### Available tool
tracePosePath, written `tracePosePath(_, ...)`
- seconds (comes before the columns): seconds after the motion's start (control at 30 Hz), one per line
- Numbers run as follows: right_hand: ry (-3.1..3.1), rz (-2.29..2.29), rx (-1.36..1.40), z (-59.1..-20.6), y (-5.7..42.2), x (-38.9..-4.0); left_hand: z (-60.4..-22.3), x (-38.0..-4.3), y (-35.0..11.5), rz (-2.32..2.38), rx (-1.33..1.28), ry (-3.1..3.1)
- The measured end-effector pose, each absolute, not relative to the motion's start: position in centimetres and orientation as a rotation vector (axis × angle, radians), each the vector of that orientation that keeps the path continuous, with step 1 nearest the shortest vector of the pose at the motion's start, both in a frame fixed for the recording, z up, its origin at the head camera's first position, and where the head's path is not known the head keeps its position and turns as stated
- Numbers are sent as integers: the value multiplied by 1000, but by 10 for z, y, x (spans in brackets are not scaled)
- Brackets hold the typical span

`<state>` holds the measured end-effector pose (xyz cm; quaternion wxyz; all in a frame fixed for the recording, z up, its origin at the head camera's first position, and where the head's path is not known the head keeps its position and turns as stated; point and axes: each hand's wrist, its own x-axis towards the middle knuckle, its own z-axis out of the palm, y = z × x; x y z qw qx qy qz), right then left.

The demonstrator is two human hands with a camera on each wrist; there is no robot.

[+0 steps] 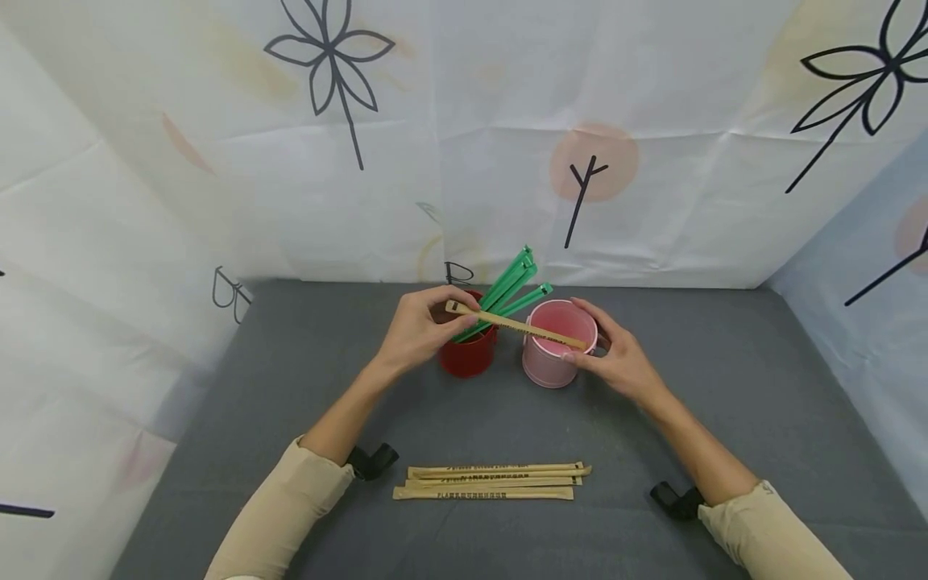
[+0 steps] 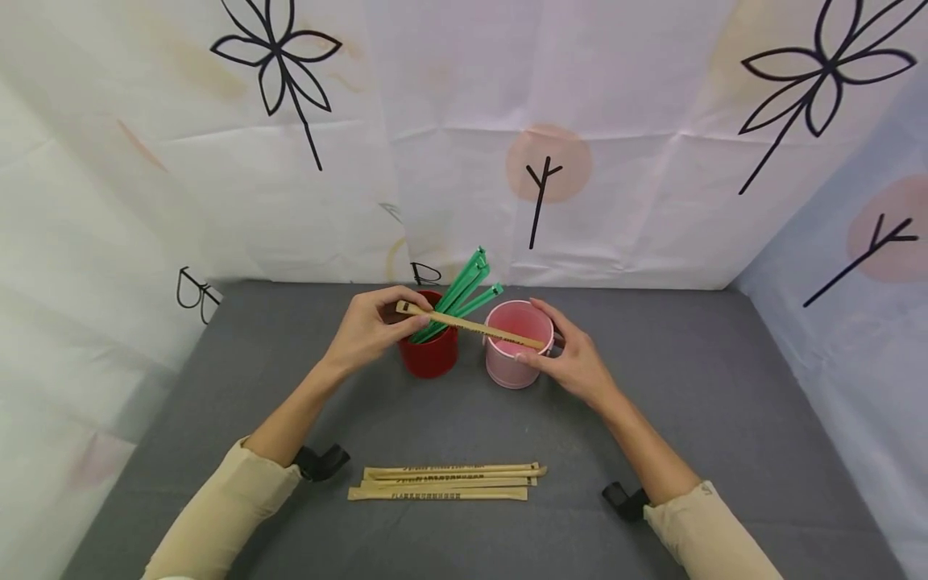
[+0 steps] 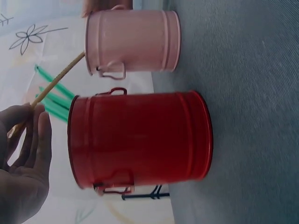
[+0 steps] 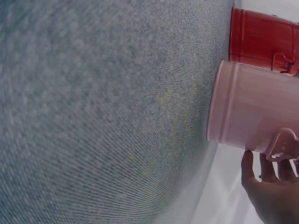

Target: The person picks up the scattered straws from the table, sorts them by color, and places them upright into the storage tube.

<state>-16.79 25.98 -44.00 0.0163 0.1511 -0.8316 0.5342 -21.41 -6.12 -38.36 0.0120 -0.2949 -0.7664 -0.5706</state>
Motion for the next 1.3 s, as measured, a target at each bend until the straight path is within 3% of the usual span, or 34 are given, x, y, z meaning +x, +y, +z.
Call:
tracePosePath(0.8,-2548,1705,444,-444,260,-171,-389,-236,-11,-1808,-929,-2444)
tracePosePath(1.3,-2549,1699,439,-442,259,-171,-387,-231,-17,-1832,-812,-2479)
